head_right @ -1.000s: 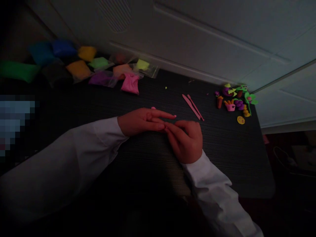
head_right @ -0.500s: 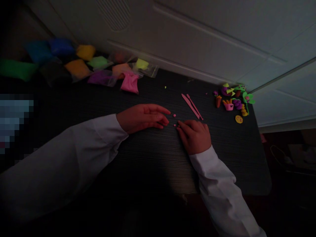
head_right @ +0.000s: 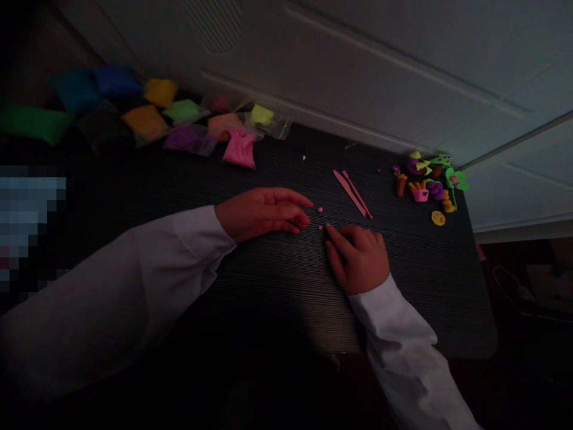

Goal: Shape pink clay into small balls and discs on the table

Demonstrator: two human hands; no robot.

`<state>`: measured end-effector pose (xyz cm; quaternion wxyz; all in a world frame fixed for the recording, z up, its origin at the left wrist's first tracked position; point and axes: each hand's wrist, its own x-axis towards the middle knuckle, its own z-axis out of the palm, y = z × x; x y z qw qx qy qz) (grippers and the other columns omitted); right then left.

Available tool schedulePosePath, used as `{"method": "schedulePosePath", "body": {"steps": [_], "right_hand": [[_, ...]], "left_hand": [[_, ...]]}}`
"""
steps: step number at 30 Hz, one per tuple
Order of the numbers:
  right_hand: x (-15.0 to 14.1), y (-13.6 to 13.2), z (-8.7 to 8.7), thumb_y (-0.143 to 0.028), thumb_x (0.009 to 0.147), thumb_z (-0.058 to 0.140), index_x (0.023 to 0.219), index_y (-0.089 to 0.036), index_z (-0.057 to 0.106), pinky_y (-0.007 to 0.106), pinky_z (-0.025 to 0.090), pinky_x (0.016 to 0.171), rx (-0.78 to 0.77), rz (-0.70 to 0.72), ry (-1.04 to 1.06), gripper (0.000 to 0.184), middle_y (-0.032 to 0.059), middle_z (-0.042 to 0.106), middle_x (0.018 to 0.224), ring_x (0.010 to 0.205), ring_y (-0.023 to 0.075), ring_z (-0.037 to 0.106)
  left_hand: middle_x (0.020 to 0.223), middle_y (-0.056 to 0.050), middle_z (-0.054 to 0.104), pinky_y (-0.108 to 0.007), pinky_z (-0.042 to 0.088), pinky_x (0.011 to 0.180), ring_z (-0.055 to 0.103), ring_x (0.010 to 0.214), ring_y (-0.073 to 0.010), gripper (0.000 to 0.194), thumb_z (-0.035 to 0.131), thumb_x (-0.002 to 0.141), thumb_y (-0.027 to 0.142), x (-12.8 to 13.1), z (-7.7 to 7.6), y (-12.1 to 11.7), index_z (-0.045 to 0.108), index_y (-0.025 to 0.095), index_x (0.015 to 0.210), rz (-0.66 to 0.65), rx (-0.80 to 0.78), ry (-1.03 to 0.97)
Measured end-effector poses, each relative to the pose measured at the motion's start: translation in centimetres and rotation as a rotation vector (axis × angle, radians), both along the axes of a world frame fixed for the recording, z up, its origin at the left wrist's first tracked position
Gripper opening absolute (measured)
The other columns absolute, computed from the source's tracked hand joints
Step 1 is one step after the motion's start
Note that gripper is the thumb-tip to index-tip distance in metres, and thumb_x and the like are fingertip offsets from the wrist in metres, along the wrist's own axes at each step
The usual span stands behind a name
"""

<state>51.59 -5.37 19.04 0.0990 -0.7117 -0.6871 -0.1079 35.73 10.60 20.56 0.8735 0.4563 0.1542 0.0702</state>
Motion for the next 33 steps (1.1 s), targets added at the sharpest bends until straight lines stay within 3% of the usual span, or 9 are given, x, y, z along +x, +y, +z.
{"method": "schedulePosePath", "body": {"steps": [22,28,33], "right_hand": [[-0.5,0.2,0.1,-0.030,0.071,0.051,0.105,-0.022,0.056,0.034,0.037,0.069,0.040,-0.049,0.034,0.035,0.0065,0.054,0.095,0.076,0.0171,0.046],[-0.1,0.0,-0.1,-0.025,0.071,0.050,0.107,-0.020,0.054,0.034,0.039,0.071,0.115,-0.058,0.131,0.036,0.0078,0.052,0.095,0.083,0.0179,0.048],[0.1,-0.1,-0.3,-0.025,0.071,0.051,0.103,-0.021,0.056,0.034,0.039,0.070,0.117,-0.061,0.131,0.033,0.0064,0.054,0.092,0.081,0.0173,0.049]], "left_hand": [[0.075,-0.005,0.060,-0.028,0.043,0.069,0.057,0.071,-0.0106,0.019,0.051,0.073,0.011,0.0,0.1,0.0,0.054,0.009,0.091,0.009,-0.016,-0.018],[0.061,-0.001,0.057,-0.023,0.042,0.056,0.055,0.057,-0.0089,0.008,0.051,0.073,0.016,-0.4,0.3,0.8,0.054,0.010,0.077,0.187,0.000,-0.118],[0.055,0.001,0.054,-0.020,0.040,0.050,0.054,0.052,-0.0077,0.012,0.044,0.076,0.017,-0.8,0.5,1.8,0.053,0.010,0.071,0.318,-0.014,-0.164]]}}
